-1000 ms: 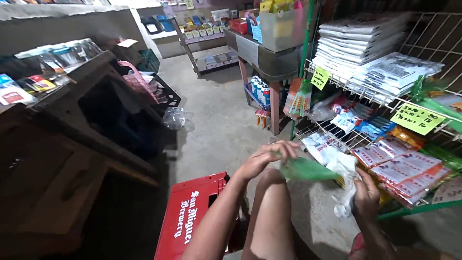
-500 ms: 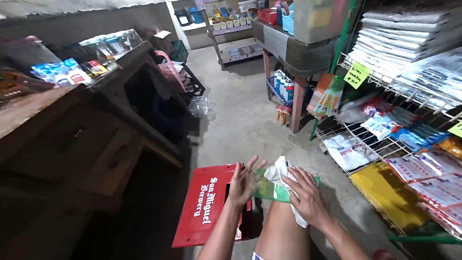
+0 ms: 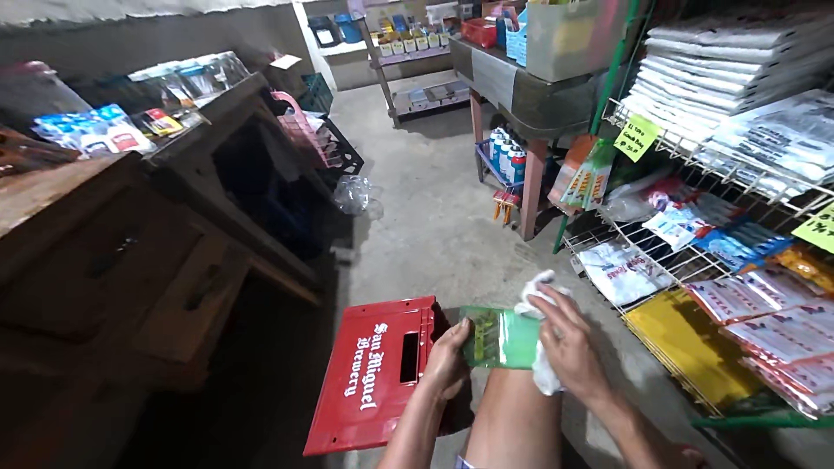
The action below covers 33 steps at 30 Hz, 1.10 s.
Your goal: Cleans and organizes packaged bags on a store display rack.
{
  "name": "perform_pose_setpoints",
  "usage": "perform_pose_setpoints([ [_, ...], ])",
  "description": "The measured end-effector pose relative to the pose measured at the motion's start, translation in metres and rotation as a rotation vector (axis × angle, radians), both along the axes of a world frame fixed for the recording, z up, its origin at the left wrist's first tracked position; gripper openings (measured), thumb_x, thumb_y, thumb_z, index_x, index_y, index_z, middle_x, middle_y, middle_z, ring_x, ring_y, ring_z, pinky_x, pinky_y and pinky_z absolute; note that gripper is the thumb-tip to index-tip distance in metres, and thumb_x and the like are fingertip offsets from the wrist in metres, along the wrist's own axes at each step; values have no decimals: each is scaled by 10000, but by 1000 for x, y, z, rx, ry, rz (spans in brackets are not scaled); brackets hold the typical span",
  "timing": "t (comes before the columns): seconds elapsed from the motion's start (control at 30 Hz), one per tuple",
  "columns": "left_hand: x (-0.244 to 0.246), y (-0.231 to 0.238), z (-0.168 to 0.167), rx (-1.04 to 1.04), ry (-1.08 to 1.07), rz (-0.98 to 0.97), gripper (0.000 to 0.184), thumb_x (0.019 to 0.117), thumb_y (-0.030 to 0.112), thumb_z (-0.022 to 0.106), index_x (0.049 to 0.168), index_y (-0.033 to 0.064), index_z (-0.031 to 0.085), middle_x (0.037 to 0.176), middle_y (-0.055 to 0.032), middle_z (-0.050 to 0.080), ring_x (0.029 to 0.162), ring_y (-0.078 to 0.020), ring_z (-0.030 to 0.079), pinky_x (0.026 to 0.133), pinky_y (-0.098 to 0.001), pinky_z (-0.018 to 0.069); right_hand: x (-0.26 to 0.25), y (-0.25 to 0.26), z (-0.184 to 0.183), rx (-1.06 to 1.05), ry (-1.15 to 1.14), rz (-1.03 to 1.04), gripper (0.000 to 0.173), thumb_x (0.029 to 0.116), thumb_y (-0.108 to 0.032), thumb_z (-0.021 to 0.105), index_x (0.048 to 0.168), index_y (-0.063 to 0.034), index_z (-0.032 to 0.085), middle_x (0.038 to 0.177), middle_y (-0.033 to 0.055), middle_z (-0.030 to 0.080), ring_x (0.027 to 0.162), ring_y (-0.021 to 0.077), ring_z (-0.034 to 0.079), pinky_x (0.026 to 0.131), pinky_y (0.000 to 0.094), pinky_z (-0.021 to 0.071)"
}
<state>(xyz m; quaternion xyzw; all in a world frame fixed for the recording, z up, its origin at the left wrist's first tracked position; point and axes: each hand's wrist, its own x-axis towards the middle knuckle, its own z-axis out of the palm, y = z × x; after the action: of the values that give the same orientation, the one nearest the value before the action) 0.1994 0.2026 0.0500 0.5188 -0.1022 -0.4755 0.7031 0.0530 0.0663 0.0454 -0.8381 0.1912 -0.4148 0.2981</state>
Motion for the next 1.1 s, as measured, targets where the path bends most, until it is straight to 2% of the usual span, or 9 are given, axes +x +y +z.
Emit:
perform_pose_setpoints([
  [0.1,-14,0,0,-22,108,67,356,1090,152,237,1051,92,586,832,-18,715,750,-98,707,675,-272,597,26,48,-2,-217,77,130,410,885,-57,593,1277,-58,712,1362,174,650,1276,356,612,1063,525,482],
  [0.2,-10,0,-12,-129,281,72,384,1086,170,250,1020,112,623,865,-40,737,792,-129,727,714,-315,618,37,53,-37,-409,194,81,523,849,-91,683,1370,-111,639,1437,146,601,1319,323,585,1055,528,478],
  [0.27,1,2,-20,-113,296,25,408,1125,260,247,1144,67,606,956,-89,740,863,-176,737,765,-352,626,23,36,-45,-359,195,57,487,813,-37,680,1292,-127,704,1400,107,637,1293,319,602,1038,543,483],
  [0.4,9,1,-14,-34,192,2,444,1132,283,226,1146,51,604,959,-101,748,855,-181,747,743,-339,636,-15,1,-67,-80,11,-32,426,872,-30,495,1227,-52,730,1380,183,631,1317,378,566,1097,544,445],
  [0.57,6,-6,-12,151,-462,-64,392,1094,168,254,1093,25,619,870,11,713,806,-58,699,775,-266,600,-24,-21,-85,508,-226,-135,481,917,7,383,1334,147,577,1441,311,530,1400,315,495,1181,367,370],
  [0.67,10,2,-5,274,-843,-102,411,1070,262,323,1070,11,648,847,10,652,773,-32,640,743,-267,563,-41,-37,-87,655,50,-98,421,995,16,389,1364,124,561,1396,294,575,1342,316,549,1161,402,395],
  [0.77,6,0,29,152,-1016,-191,307,1051,161,390,1038,9,657,822,37,649,748,2,632,731,-244,563,-75,-59,-81,678,367,8,421,1036,-7,381,1417,59,547,1441,257,557,1378,340,519,1190,444,363],
  [0.9,-11,-29,60,-310,-676,-463,297,1080,197,456,1072,339,716,944,171,751,815,66,682,755,-164,581,-127,-89,-70,651,526,123,426,1039,-31,385,1417,-11,580,1461,224,550,1382,328,510,1182,465,363],
  [1.1,-79,-97,125,-589,-378,-583,209,1034,323,552,1063,309,758,929,81,776,834,11,719,763,-200,604,-169,-114,-32,591,394,44,412,1036,1,382,1390,17,592,1431,232,571,1364,322,528,1174,447,370],
])
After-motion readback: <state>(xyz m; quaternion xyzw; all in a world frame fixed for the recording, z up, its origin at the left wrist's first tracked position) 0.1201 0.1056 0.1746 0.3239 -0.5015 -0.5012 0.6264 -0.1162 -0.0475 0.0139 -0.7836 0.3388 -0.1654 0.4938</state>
